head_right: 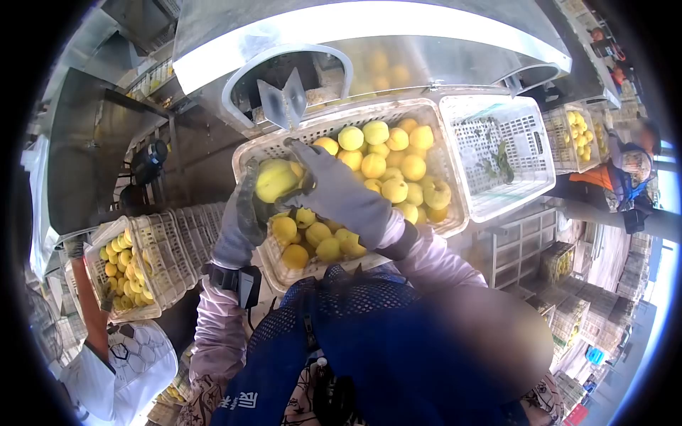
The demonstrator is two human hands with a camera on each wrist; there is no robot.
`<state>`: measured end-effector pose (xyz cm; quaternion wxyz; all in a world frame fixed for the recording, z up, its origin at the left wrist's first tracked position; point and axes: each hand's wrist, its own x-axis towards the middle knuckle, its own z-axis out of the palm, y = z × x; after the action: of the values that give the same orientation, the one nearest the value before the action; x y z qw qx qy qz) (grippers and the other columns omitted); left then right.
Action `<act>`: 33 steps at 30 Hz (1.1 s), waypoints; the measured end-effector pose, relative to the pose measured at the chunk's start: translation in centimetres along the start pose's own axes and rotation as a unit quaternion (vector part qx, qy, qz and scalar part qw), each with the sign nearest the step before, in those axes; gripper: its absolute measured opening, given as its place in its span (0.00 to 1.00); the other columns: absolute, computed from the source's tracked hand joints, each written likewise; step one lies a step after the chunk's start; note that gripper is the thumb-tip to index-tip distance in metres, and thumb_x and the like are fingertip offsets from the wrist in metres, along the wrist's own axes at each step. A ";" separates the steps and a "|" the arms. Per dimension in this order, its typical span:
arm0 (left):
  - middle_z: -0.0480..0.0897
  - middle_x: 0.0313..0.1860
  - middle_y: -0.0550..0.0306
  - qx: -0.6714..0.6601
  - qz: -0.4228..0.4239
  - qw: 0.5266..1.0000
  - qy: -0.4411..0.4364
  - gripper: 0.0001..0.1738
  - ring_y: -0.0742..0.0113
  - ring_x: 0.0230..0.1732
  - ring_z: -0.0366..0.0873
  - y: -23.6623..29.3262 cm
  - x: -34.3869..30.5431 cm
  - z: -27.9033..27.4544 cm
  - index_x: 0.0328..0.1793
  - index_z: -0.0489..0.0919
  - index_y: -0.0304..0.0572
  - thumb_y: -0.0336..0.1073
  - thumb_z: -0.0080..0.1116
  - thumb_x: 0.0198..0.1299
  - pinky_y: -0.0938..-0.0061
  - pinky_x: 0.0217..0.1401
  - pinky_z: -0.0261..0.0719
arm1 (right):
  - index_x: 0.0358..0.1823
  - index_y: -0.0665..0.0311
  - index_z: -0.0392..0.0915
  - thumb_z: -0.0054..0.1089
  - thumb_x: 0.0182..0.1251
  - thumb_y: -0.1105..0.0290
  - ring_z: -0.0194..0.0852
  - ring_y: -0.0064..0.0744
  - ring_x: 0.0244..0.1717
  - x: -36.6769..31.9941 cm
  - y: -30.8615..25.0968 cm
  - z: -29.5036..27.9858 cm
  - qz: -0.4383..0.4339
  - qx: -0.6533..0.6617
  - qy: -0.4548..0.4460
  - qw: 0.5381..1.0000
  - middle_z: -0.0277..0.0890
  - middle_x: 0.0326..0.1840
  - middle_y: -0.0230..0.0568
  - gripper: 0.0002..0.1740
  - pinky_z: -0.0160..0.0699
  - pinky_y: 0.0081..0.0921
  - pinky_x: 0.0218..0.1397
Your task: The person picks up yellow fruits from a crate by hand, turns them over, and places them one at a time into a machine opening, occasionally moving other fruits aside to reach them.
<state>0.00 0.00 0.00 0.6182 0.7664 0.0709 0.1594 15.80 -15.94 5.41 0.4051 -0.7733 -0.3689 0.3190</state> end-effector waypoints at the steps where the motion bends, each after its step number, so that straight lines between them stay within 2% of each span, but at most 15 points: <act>1: 0.81 0.67 0.46 -0.072 -0.029 0.997 0.001 0.27 0.55 0.64 0.83 1.7 0.7 0.0 0.77 0.70 0.39 0.49 0.46 0.83 0.73 0.64 0.83 | 0.83 0.55 0.61 0.85 0.52 0.64 0.78 0.48 0.63 0.3 0.1 -0.6 -0.010 -0.007 -0.033 0.999 0.72 0.74 0.52 0.56 0.79 0.37 0.67; 3: 0.84 0.62 0.49 -0.153 -0.053 0.987 0.003 0.29 0.61 0.58 0.85 3.5 1.3 2.5 0.74 0.72 0.36 0.53 0.40 0.85 0.77 0.54 0.88 | 0.83 0.55 0.61 0.85 0.52 0.65 0.79 0.49 0.62 -1.0 0.1 -2.0 -0.015 -0.025 -0.065 0.997 0.74 0.72 0.52 0.56 0.80 0.37 0.66; 5: 0.85 0.57 0.53 -0.372 -0.264 0.886 0.079 0.31 0.67 0.53 0.86 3.4 1.9 3.6 0.70 0.75 0.36 0.57 0.39 0.84 0.79 0.49 0.88 | 0.79 0.59 0.66 0.85 0.52 0.67 0.78 0.48 0.64 -1.1 0.9 -0.9 -0.101 0.000 -0.030 0.994 0.75 0.70 0.50 0.52 0.79 0.38 0.68; 7: 0.86 0.55 0.54 -0.371 -0.258 0.890 0.057 0.32 0.70 0.52 0.86 2.8 2.2 3.1 0.68 0.76 0.39 0.60 0.40 0.83 0.78 0.47 0.88 | 0.76 0.62 0.69 0.85 0.50 0.67 0.76 0.48 0.67 -0.9 0.8 0.4 -0.126 0.009 0.015 0.992 0.76 0.68 0.51 0.49 0.77 0.39 0.71; 10: 0.86 0.54 0.54 -0.248 -0.103 0.962 0.052 0.34 0.70 0.47 0.86 2.5 2.4 3.2 0.68 0.77 0.40 0.64 0.42 0.81 0.81 0.40 0.86 | 0.72 0.64 0.70 0.84 0.53 0.57 0.74 0.52 0.69 -0.7 0.3 1.1 -0.113 0.037 0.067 0.991 0.72 0.69 0.53 0.46 0.76 0.41 0.70; 12: 0.86 0.53 0.52 -0.441 -0.272 0.855 -0.036 0.38 0.67 0.43 0.86 1.5 3.1 1.6 0.69 0.75 0.39 0.68 0.46 0.77 0.77 0.40 0.84 | 0.71 0.64 0.71 0.84 0.54 0.55 0.75 0.53 0.67 0.9 -0.2 0.8 -0.095 -0.005 0.110 0.989 0.73 0.67 0.53 0.46 0.77 0.42 0.68; 13: 0.86 0.53 0.52 -0.441 -0.268 0.856 -0.042 0.38 0.67 0.43 0.86 1.1 3.4 1.7 0.69 0.75 0.39 0.68 0.46 0.77 0.77 0.40 0.84 | 0.70 0.64 0.72 0.83 0.54 0.52 0.77 0.53 0.65 2.0 -0.4 0.5 -0.074 -0.046 0.148 0.985 0.74 0.66 0.54 0.45 0.78 0.43 0.66; 15: 0.85 0.52 0.51 -0.365 -0.360 0.854 0.087 0.41 0.64 0.41 0.84 0.2 2.7 2.7 0.69 0.74 0.39 0.72 0.48 0.74 0.71 0.44 0.83 | 0.62 0.66 0.77 0.82 0.54 0.49 0.79 0.59 0.58 5.4 0.3 0.6 -0.067 -0.041 0.232 0.970 0.78 0.58 0.57 0.40 0.81 0.47 0.59; 18: 0.84 0.49 0.52 -0.261 -0.396 0.874 0.107 0.37 0.64 0.42 0.83 -2.5 -1.0 3.1 0.70 0.74 0.41 0.67 0.50 0.76 0.66 0.47 0.83 | 0.59 0.68 0.77 0.80 0.56 0.48 0.80 0.58 0.56 9.2 0.7 1.1 -0.075 -0.068 0.245 0.964 0.78 0.56 0.58 0.38 0.82 0.47 0.57; 25: 0.81 0.58 0.46 -0.270 -0.428 0.862 0.024 0.28 0.65 0.54 0.84 -2.9 -5.9 3.3 0.76 0.69 0.33 0.48 0.48 0.83 0.71 0.55 0.86 | 0.56 0.71 0.77 0.80 0.57 0.50 0.83 0.55 0.52 14.9 -0.6 2.3 -0.016 -0.168 0.321 0.932 0.79 0.52 0.57 0.36 0.83 0.46 0.56; 27: 0.81 0.61 0.45 -0.038 -0.335 0.939 -0.061 0.31 0.62 0.59 0.82 -3.9 -6.2 4.1 0.77 0.69 0.33 0.45 0.59 0.78 0.70 0.61 0.83 | 0.56 0.73 0.77 0.81 0.56 0.53 0.83 0.52 0.53 14.5 -1.8 1.1 -0.071 -0.094 0.343 0.932 0.80 0.53 0.57 0.36 0.83 0.44 0.55; 29: 0.79 0.69 0.37 0.032 -0.321 0.939 -0.123 0.43 0.57 0.66 0.79 -5.2 -6.3 6.0 0.81 0.65 0.33 0.41 0.73 0.65 0.66 0.69 0.77 | 0.57 0.76 0.75 0.82 0.56 0.54 0.85 0.50 0.50 11.8 -5.6 -3.1 0.052 0.055 0.162 0.984 0.83 0.51 0.59 0.37 0.84 0.42 0.53; 31: 0.77 0.72 0.36 -0.048 -0.382 0.905 -0.183 0.45 0.51 0.69 0.78 -1.2 -5.3 6.5 0.82 0.66 0.35 0.43 0.72 0.62 0.63 0.72 0.75 | 0.59 0.76 0.74 0.82 0.57 0.54 0.86 0.48 0.44 10.0 -0.8 -3.2 -0.006 0.070 0.180 0.981 0.85 0.46 0.58 0.39 0.84 0.39 0.50; 32: 0.77 0.72 0.36 0.004 -0.334 0.914 -0.231 0.46 0.48 0.71 0.76 -2.1 -6.3 7.4 0.82 0.67 0.36 0.46 0.72 0.61 0.62 0.74 0.73 | 0.73 0.65 0.73 0.79 0.63 0.61 0.71 0.22 0.27 7.0 -0.6 -3.5 0.005 0.040 0.165 0.985 0.86 0.38 0.36 0.39 0.75 0.23 0.31; 33: 0.77 0.71 0.37 0.056 -0.278 0.919 -0.274 0.47 0.45 0.72 0.75 -3.4 -6.9 8.5 0.82 0.67 0.38 0.49 0.72 0.59 0.60 0.76 0.70 | 0.79 0.62 0.68 0.80 0.62 0.59 0.78 0.27 0.34 4.5 1.4 -4.1 0.081 0.058 0.078 0.992 0.87 0.45 0.41 0.45 0.80 0.26 0.38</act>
<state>-3.38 -9.24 -5.97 0.5890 0.7629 0.1172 -0.2393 21.82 -14.40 5.26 0.4490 -0.7986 -0.2531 0.3107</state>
